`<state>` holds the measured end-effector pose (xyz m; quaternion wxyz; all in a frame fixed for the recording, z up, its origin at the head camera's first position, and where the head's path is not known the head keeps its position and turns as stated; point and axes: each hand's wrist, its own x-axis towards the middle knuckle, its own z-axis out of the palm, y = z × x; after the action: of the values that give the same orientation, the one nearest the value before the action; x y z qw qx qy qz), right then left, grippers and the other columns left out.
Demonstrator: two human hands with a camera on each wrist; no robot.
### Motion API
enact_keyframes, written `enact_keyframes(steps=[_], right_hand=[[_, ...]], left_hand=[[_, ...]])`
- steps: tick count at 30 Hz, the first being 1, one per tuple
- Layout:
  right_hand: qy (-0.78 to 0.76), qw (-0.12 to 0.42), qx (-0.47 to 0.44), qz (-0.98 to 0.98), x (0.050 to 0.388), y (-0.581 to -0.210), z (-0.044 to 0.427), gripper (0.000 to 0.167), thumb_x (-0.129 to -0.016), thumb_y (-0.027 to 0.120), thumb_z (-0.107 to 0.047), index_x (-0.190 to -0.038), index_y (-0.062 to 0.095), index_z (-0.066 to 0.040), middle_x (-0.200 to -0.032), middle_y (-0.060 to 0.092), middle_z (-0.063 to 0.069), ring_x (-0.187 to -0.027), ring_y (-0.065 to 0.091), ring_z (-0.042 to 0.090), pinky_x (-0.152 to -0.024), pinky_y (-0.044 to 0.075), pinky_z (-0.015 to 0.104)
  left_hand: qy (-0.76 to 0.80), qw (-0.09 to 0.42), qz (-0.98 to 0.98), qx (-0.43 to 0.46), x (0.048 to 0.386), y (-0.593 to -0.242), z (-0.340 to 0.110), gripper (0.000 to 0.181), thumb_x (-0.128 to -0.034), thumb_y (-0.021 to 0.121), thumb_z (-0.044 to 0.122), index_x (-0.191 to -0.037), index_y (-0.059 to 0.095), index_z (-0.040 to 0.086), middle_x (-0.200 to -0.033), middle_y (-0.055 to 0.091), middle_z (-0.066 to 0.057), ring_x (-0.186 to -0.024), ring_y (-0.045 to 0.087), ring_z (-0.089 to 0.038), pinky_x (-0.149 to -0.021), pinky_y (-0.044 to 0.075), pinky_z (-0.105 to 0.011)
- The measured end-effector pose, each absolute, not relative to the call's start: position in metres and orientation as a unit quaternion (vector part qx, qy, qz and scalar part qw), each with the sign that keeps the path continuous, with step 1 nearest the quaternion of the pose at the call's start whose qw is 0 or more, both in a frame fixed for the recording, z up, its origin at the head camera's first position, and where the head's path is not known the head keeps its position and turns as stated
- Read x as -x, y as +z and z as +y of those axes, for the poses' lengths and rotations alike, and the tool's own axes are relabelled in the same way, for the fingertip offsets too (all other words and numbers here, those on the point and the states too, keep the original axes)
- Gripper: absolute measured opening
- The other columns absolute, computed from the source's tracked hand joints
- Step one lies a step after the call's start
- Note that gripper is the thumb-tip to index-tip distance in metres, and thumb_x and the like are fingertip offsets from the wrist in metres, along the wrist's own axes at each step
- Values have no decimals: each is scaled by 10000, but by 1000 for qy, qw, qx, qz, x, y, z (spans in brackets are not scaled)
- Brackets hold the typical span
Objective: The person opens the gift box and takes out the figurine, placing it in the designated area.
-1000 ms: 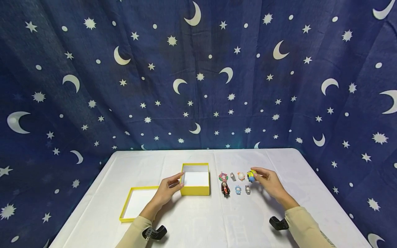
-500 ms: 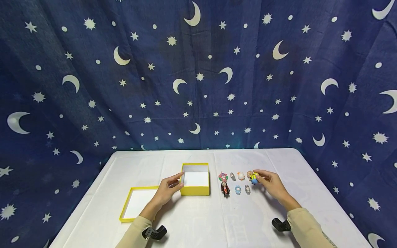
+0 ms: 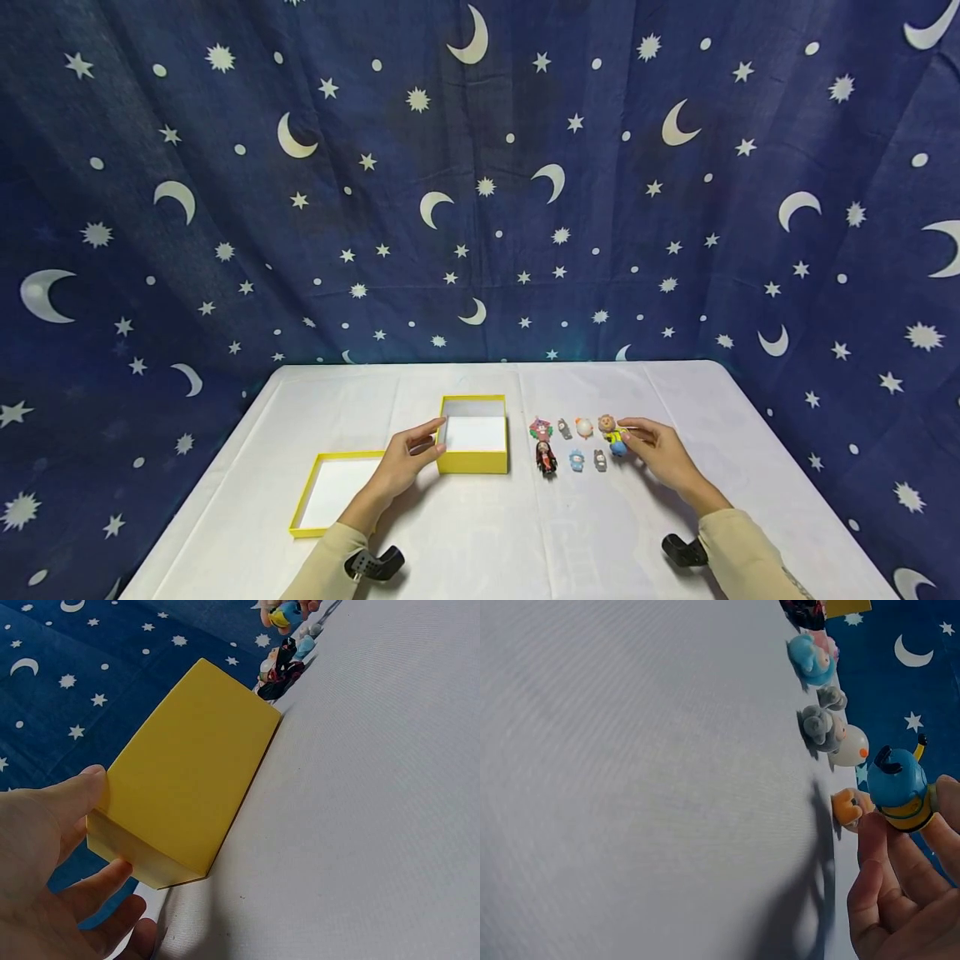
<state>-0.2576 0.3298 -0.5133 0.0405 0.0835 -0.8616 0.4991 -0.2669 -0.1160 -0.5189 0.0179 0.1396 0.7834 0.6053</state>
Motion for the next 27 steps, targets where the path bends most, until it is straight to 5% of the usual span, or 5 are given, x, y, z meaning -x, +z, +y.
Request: enact_keyframes(steps=[27], right_hand=[[427, 12, -84, -900, 260, -521, 330, 319, -1024, 588, -145, -1247, 667, 69, -1131, 716, 211, -789, 558, -21, -596, 489, 209]], left_hand=[[617, 15, 774, -138, 265, -517, -115, 474, -962, 673, 104, -1420, 577, 29, -1516, 518, -195, -1350, 504, -480, -1138, 435, -596]])
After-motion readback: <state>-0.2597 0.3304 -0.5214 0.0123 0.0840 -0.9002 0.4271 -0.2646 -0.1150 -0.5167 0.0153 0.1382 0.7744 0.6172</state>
